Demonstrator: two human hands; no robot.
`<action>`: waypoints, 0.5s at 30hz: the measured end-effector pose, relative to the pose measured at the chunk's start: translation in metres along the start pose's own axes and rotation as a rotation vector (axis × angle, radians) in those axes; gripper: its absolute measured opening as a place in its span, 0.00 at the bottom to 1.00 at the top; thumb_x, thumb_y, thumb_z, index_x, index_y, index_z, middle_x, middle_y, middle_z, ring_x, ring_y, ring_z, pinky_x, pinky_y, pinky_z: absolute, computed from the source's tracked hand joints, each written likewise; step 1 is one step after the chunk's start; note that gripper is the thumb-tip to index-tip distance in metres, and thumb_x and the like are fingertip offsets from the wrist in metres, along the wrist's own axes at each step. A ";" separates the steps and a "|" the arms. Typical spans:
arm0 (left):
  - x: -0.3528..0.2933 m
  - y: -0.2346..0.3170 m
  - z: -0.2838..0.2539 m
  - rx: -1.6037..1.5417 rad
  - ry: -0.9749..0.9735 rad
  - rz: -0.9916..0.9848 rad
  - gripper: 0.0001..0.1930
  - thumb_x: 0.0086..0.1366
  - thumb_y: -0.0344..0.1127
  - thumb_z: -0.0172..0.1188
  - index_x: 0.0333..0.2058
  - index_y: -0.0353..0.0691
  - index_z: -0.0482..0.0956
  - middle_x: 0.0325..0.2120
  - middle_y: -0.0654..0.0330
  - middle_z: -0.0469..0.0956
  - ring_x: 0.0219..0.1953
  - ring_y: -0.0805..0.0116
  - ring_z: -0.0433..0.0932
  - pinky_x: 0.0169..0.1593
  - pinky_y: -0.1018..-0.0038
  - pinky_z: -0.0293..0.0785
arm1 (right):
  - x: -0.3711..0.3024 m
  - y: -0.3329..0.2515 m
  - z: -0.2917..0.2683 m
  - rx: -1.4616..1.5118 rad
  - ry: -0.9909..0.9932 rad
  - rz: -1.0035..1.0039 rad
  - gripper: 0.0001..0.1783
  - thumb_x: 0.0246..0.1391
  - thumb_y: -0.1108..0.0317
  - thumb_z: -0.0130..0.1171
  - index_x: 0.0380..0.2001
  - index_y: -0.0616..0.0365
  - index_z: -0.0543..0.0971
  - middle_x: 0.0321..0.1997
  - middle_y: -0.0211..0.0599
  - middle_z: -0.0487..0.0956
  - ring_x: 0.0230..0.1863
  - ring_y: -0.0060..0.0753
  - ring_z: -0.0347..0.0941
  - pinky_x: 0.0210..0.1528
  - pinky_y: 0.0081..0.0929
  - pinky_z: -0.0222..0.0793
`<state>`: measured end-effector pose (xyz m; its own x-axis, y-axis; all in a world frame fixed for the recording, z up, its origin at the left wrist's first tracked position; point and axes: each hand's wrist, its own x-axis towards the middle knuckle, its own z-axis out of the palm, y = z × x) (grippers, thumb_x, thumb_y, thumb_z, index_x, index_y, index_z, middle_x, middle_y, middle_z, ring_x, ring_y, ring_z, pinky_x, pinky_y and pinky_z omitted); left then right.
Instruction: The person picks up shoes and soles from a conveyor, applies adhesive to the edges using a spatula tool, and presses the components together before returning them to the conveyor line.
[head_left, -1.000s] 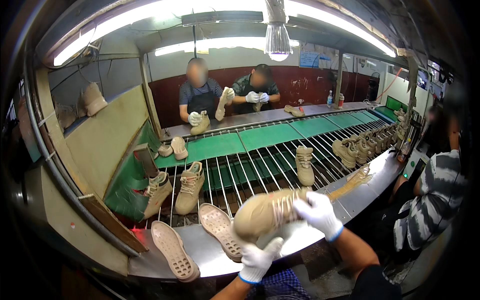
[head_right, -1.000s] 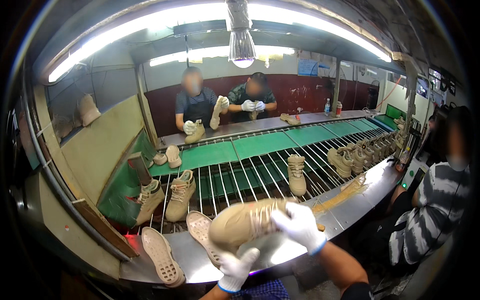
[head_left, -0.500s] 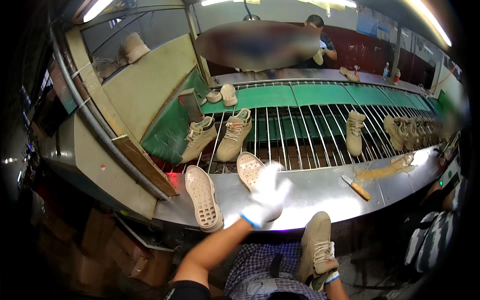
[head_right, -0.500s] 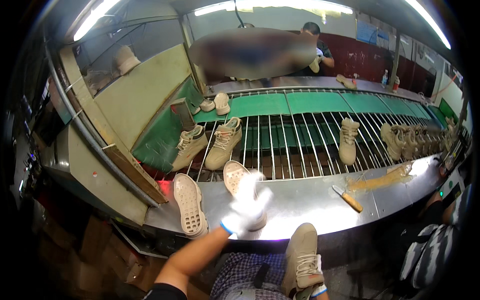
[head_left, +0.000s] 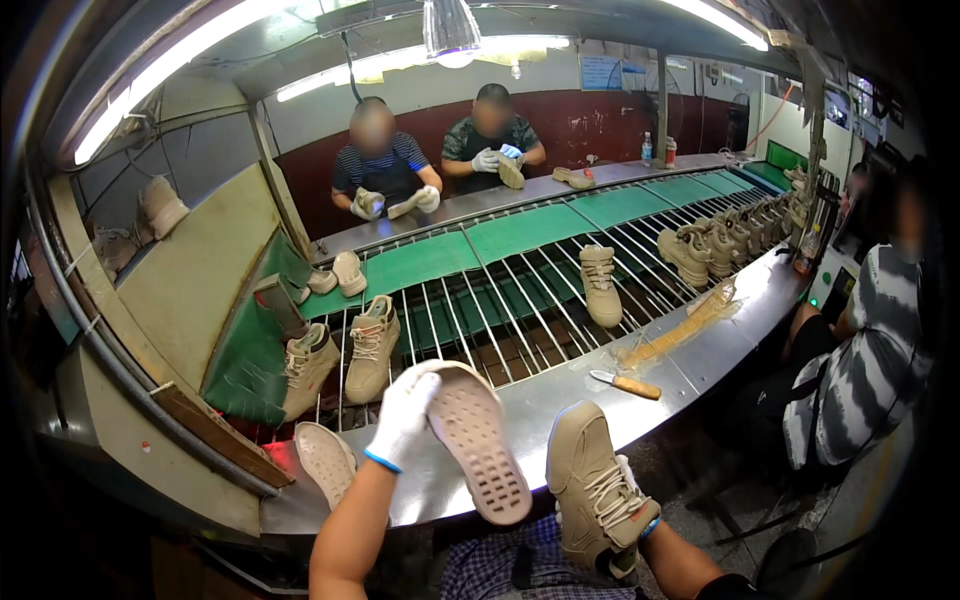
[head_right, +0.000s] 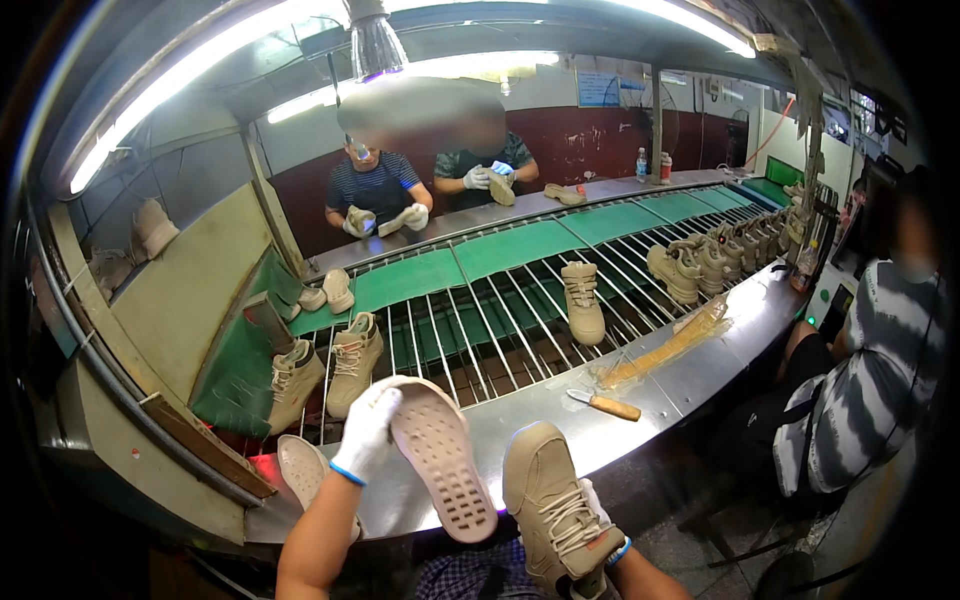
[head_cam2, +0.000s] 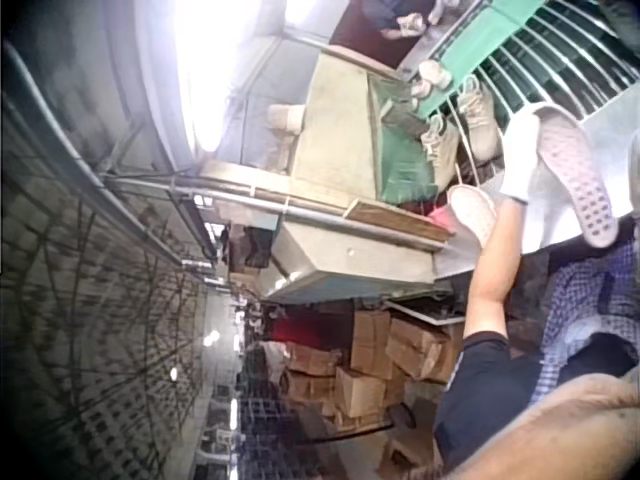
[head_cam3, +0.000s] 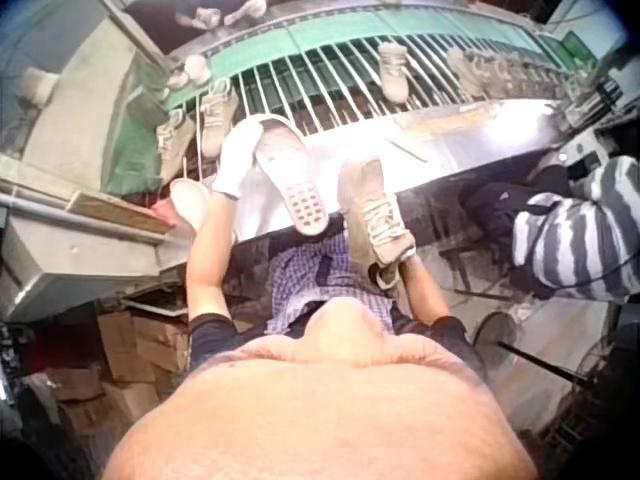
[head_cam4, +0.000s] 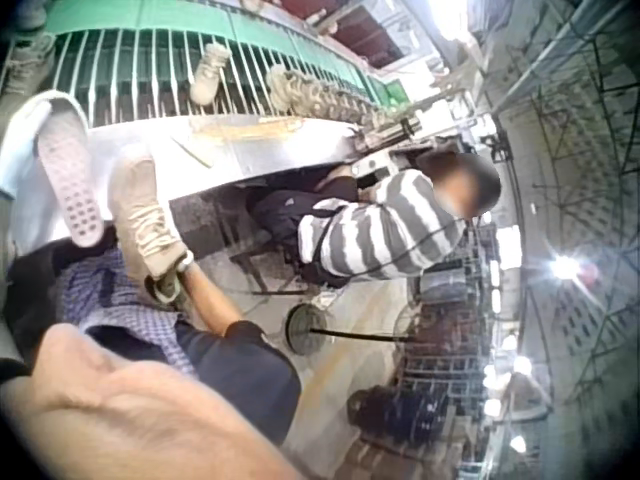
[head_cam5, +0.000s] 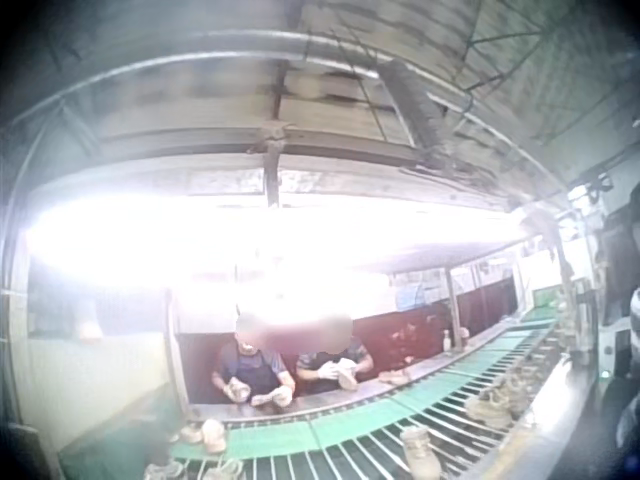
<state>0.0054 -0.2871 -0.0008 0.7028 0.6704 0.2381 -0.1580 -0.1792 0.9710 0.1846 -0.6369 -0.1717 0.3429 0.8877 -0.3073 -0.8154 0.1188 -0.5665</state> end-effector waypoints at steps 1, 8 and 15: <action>-0.013 0.011 0.014 0.092 -0.032 0.058 0.14 0.76 0.33 0.59 0.56 0.36 0.83 0.52 0.57 0.84 0.52 0.67 0.81 0.61 0.68 0.77 | -0.001 0.000 0.001 0.002 -0.004 -0.001 0.46 0.72 0.29 0.38 0.79 0.52 0.58 0.75 0.57 0.67 0.70 0.53 0.72 0.67 0.49 0.79; -0.119 -0.016 0.084 0.096 -0.180 -0.046 0.24 0.75 0.28 0.58 0.68 0.32 0.71 0.62 0.50 0.79 0.65 0.62 0.76 0.70 0.67 0.69 | -0.032 0.037 -0.014 0.094 -0.019 0.086 0.46 0.72 0.30 0.37 0.79 0.51 0.56 0.76 0.57 0.66 0.72 0.54 0.71 0.67 0.51 0.79; -0.147 -0.062 0.086 0.063 -0.439 -0.104 0.23 0.77 0.29 0.53 0.68 0.30 0.70 0.60 0.49 0.82 0.65 0.57 0.78 0.71 0.66 0.69 | -0.080 0.074 -0.025 0.292 -0.103 0.265 0.46 0.72 0.30 0.37 0.80 0.51 0.55 0.76 0.57 0.65 0.73 0.55 0.69 0.66 0.52 0.80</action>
<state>-0.0287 -0.4365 -0.0974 0.9422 0.3211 0.0951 -0.0380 -0.1798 0.9830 0.1085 -0.7099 -0.2077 0.0669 0.9427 -0.3269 -0.9725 -0.0117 -0.2327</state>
